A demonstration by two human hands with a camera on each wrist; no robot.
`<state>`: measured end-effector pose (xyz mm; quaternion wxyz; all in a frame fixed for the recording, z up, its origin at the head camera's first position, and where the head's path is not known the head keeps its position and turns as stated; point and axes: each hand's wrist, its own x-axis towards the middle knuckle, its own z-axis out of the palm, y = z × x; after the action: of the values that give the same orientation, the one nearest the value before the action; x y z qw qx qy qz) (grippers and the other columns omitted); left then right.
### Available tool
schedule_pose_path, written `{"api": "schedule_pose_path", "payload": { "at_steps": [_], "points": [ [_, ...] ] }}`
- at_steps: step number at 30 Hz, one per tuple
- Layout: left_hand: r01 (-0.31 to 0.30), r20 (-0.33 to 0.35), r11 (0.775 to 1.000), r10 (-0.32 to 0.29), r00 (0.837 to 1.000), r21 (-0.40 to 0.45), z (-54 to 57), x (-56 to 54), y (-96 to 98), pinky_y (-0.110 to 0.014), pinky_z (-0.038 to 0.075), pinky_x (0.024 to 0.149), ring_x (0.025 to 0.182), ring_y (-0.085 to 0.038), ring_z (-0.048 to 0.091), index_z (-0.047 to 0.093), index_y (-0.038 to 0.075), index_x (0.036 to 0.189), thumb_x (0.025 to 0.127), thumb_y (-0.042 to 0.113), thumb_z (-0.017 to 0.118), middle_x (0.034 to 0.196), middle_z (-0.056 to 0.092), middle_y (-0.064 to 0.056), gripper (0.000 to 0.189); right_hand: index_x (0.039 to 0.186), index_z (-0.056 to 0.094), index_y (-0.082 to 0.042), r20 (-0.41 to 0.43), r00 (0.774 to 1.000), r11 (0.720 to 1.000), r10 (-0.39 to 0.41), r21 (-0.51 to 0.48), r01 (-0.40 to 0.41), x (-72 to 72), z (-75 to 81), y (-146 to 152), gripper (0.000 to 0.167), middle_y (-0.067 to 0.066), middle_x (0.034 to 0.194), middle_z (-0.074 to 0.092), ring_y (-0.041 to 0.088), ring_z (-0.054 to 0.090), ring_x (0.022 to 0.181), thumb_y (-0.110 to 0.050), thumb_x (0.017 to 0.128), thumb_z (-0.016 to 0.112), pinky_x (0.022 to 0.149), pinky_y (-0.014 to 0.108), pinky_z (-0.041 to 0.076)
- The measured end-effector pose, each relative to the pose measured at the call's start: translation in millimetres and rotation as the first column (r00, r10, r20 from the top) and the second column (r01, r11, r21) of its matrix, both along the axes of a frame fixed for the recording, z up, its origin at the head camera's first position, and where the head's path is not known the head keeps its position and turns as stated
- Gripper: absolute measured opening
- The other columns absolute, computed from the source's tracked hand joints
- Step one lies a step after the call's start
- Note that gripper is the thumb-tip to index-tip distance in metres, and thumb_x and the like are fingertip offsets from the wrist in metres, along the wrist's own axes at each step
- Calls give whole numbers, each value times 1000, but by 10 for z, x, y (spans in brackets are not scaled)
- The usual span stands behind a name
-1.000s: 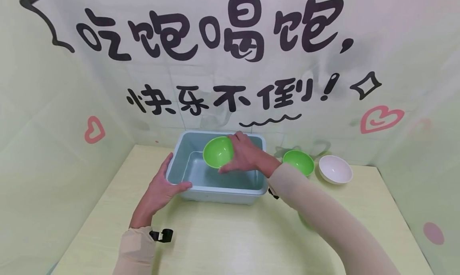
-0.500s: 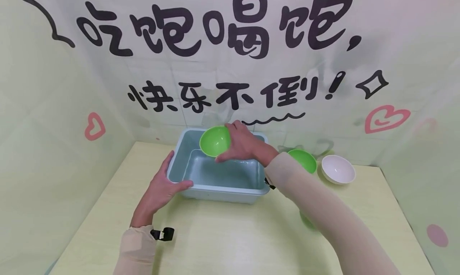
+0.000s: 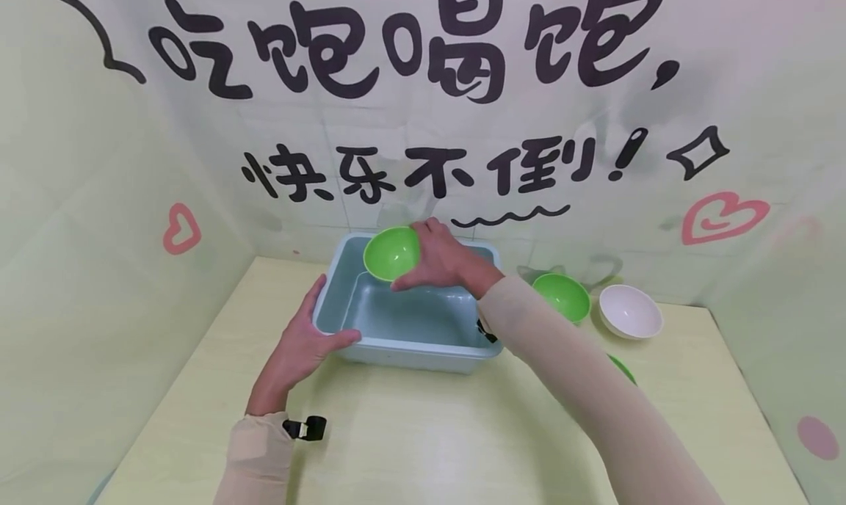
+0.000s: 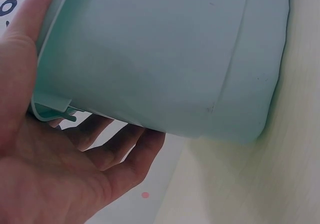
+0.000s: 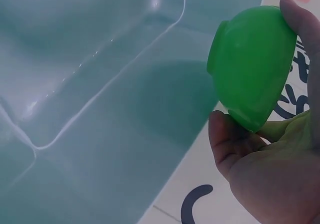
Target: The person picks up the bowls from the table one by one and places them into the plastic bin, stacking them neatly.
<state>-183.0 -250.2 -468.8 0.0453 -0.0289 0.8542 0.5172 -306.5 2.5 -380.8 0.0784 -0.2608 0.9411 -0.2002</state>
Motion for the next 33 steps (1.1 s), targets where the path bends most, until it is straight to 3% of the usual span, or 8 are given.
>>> {"api": "schedule_pose_path", "payload": {
  "at_steps": [9, 13, 28, 33],
  "points": [
    [9, -11, 1000, -9, 1000, -4, -21, -10, 16, -48, 48, 101, 128, -37, 46, 0, 32, 165, 80, 43, 86, 153, 38, -18, 122, 154, 35, -4, -15, 1000, 1000, -14, -7, 14, -67, -48, -77, 116, 13, 143, 43, 26, 47, 125, -62, 67, 86, 102, 43, 50],
    [6, -13, 1000, -6, 1000, -2, -30, -6, 12, -49, 48, 101, 128, -37, 46, 0, 31, 165, 80, 42, 86, 153, 39, -18, 121, 155, 34, -6, 28, 999, 999, -18, -27, 19, -89, -72, -86, 116, 12, 144, 43, 26, 46, 127, -59, 66, 87, 103, 44, 50],
    [-2, -16, 1000, 2, 1000, -17, -42, 22, -18, -49, 47, 102, 128, -38, 47, 0, 29, 165, 81, 41, 86, 153, 38, -19, 121, 154, 39, -7, 114, 990, 997, 77, -13, -76, -89, -270, -220, 111, 12, 135, 47, 25, 53, 120, -54, 67, 90, 103, 42, 50],
    [3, -17, 1000, -3, 1000, -4, -39, 9, -3, -50, 45, 104, 128, -38, 47, 0, 28, 165, 81, 38, 86, 155, 37, -19, 121, 153, 39, -4, 120, 985, 991, 127, 21, -130, -80, -335, -248, 110, 16, 145, 45, 29, 51, 129, -50, 68, 90, 110, 42, 46]
  ]
}}
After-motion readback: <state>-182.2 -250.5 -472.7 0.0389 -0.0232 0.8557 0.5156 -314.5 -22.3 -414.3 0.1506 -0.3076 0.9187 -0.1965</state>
